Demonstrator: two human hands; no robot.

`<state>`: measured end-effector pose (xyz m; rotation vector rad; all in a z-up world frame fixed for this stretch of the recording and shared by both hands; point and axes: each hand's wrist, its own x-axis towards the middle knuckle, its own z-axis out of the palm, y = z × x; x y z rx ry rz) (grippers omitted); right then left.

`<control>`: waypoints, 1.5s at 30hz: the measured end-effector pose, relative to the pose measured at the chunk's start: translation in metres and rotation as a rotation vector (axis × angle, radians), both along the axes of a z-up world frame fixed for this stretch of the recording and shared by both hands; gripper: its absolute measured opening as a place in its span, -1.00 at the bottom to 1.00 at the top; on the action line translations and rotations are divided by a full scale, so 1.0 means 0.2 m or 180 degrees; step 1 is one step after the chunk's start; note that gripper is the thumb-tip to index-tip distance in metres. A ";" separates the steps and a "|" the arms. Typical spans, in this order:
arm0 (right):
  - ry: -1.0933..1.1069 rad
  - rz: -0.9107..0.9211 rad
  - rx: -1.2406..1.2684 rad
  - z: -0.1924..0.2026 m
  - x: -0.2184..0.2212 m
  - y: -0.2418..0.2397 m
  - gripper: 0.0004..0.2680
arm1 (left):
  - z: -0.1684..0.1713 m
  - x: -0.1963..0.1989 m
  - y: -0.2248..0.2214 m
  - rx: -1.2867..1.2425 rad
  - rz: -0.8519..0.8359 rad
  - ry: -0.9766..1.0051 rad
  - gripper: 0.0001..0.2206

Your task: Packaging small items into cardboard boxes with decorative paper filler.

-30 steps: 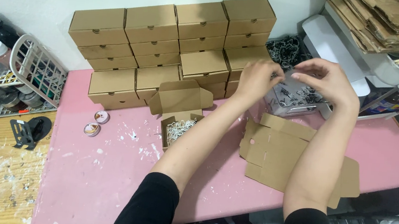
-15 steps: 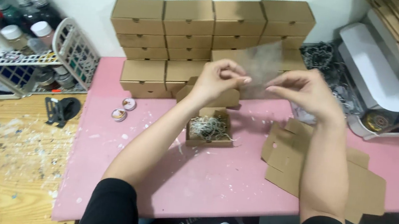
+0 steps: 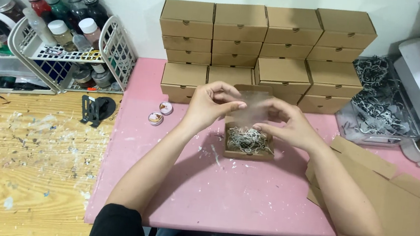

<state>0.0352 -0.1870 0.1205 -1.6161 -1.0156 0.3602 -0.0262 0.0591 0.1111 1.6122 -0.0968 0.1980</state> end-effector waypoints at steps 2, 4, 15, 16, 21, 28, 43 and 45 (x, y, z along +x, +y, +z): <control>-0.0181 -0.0060 -0.0161 -0.10 0.05 -0.03 -0.77 | 0.03 -0.01 0.00 0.0006 0.0042 -0.0027 -0.79; -0.0368 -0.0108 -0.0320 -0.17 0.09 -0.05 -0.78 | 0.05 -0.02 0.00 0.0015 0.0093 -0.0058 -0.78; -0.2230 -0.0580 0.0436 -0.01 -0.06 0.03 -0.72 | 0.09 -0.07 -0.03 0.1212 -0.0053 -0.0505 -0.66; -0.2226 -0.0581 0.0432 -0.02 -0.05 0.02 -0.72 | 0.09 -0.08 -0.03 0.1209 -0.0055 -0.0502 -0.66; -0.0628 -0.0307 0.0071 -0.07 -0.01 -0.03 -0.89 | 0.18 -0.12 -0.04 0.1767 -0.0292 -0.1044 -0.62; -0.0496 -0.0308 -0.0234 0.00 -0.07 -0.01 -0.90 | 0.13 -0.13 -0.02 0.2629 -0.0196 -0.2041 -0.83; -0.0538 0.0114 -0.2023 -0.14 0.00 0.03 -0.83 | 0.20 -0.11 0.17 0.2462 -0.0212 -0.0293 -0.80; -0.0032 -0.0133 -0.2035 -0.13 -0.02 0.06 -0.84 | 0.23 -0.14 0.20 0.2319 -0.0101 -0.0115 -0.79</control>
